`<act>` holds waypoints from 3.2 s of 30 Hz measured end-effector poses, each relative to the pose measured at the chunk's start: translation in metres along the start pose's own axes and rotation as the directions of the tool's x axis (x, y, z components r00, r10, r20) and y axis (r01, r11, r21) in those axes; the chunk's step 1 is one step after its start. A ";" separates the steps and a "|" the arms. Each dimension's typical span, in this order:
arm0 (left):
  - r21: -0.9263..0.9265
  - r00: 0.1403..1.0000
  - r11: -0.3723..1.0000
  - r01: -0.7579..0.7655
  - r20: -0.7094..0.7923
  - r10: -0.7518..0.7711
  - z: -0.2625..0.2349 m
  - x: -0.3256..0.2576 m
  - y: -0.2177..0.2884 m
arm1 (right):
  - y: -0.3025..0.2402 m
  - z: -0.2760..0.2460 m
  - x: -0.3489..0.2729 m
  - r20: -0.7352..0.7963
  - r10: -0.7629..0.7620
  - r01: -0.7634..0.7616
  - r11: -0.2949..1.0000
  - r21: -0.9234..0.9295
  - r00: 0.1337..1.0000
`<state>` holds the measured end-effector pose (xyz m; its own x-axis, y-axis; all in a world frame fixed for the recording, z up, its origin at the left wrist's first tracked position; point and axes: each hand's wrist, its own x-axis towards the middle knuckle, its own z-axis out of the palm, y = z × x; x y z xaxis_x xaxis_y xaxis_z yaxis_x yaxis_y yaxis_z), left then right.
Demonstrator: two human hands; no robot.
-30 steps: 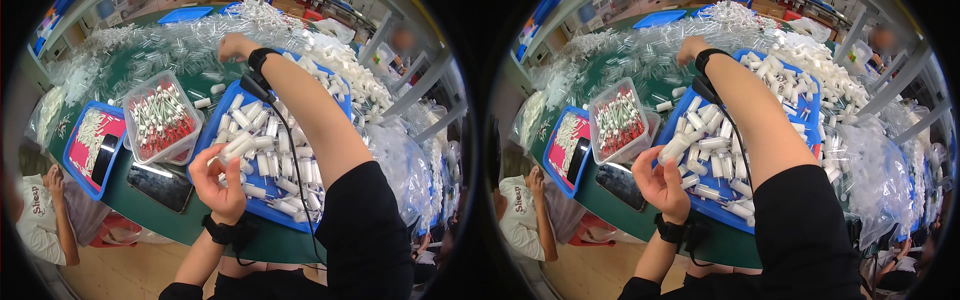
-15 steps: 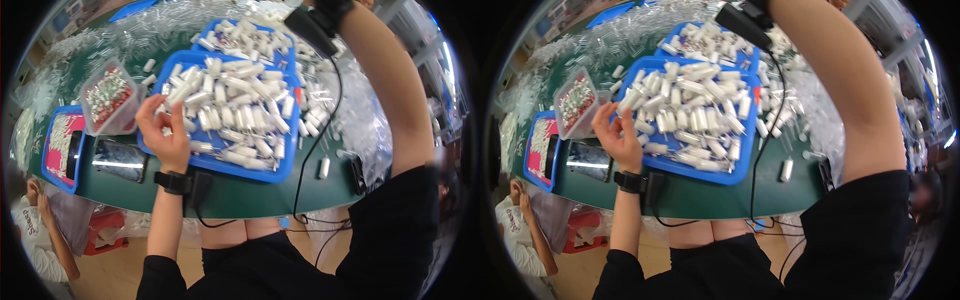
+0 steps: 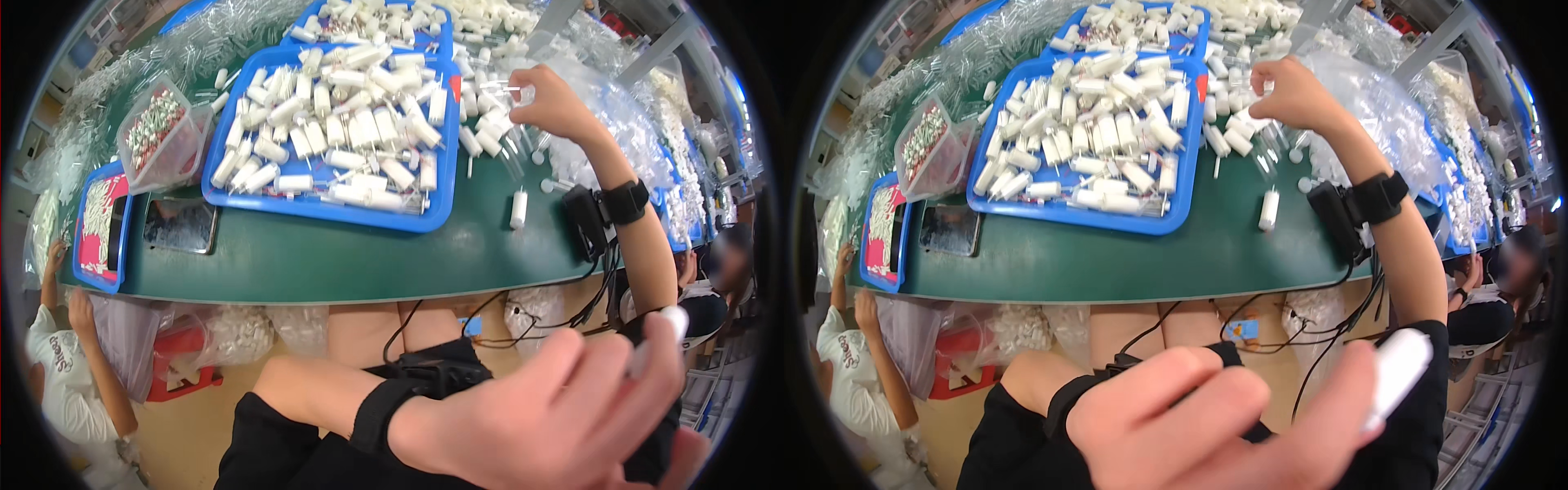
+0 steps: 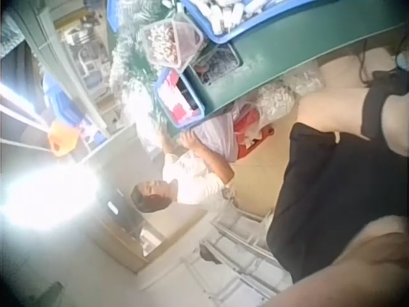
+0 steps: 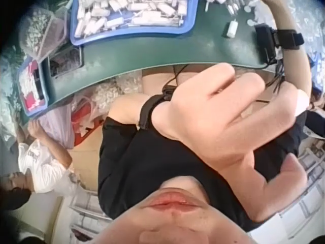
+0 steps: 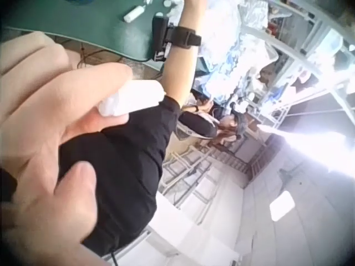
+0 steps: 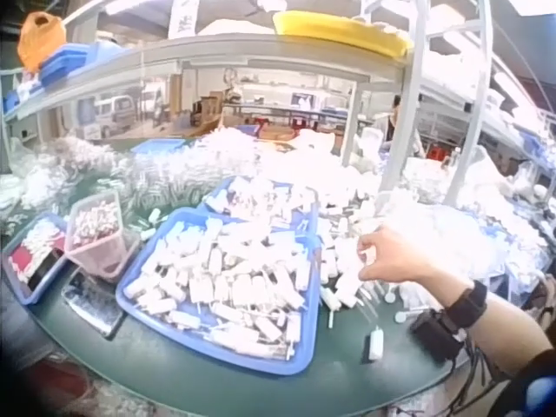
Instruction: The recorder is assembling small white plastic components at a workbench in a manufacturing environment.
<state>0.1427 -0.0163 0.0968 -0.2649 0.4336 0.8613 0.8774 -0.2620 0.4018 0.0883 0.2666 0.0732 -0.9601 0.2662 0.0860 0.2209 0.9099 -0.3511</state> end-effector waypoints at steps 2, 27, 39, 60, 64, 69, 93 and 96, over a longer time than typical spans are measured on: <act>-0.003 0.999 1.000 0.021 0.030 -0.020 0.005 -0.005 0.012 | 0.020 0.008 -0.002 -0.063 0.001 -0.002 1.000 -0.016 0.998; 0.042 0.975 0.999 0.018 0.219 -0.027 0.098 0.004 0.044 | 0.023 0.039 -0.026 -0.618 -0.068 -0.106 0.965 -0.241 0.784; -0.211 0.963 0.957 0.197 0.226 -0.149 0.088 -0.032 -0.009 | -0.004 0.046 -0.106 0.112 0.083 -0.076 0.995 -0.063 0.990; -0.674 0.717 0.403 0.619 0.276 -0.640 -0.011 -0.002 -0.176 | -0.057 0.075 -0.029 -0.208 -0.140 0.225 0.118 0.967 0.968; -0.604 0.766 0.529 0.596 0.229 -0.601 -0.004 -0.015 -0.174 | -0.051 0.081 -0.037 -0.242 -0.108 0.261 0.212 0.942 0.964; -0.537 0.792 0.605 0.587 0.226 -0.568 -0.003 -0.022 -0.175 | -0.046 0.081 -0.044 -0.242 -0.122 0.270 0.360 0.893 0.963; -0.642 0.772 0.604 0.472 -0.029 -0.635 0.002 -0.023 -0.181 | 0.034 0.084 -0.011 -0.540 -0.091 0.012 0.989 -0.148 0.837; -0.635 0.788 0.598 0.488 0.027 -0.615 0.002 -0.022 -0.180 | 0.028 0.082 -0.015 -0.447 -0.081 -0.002 0.983 -0.182 0.891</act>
<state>-0.0088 0.0231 0.0051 -0.7374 0.5259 0.4239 0.1417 -0.4931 0.8584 0.0946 0.2622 -0.0147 -0.7967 0.3055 0.5214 0.2504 0.9522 -0.1753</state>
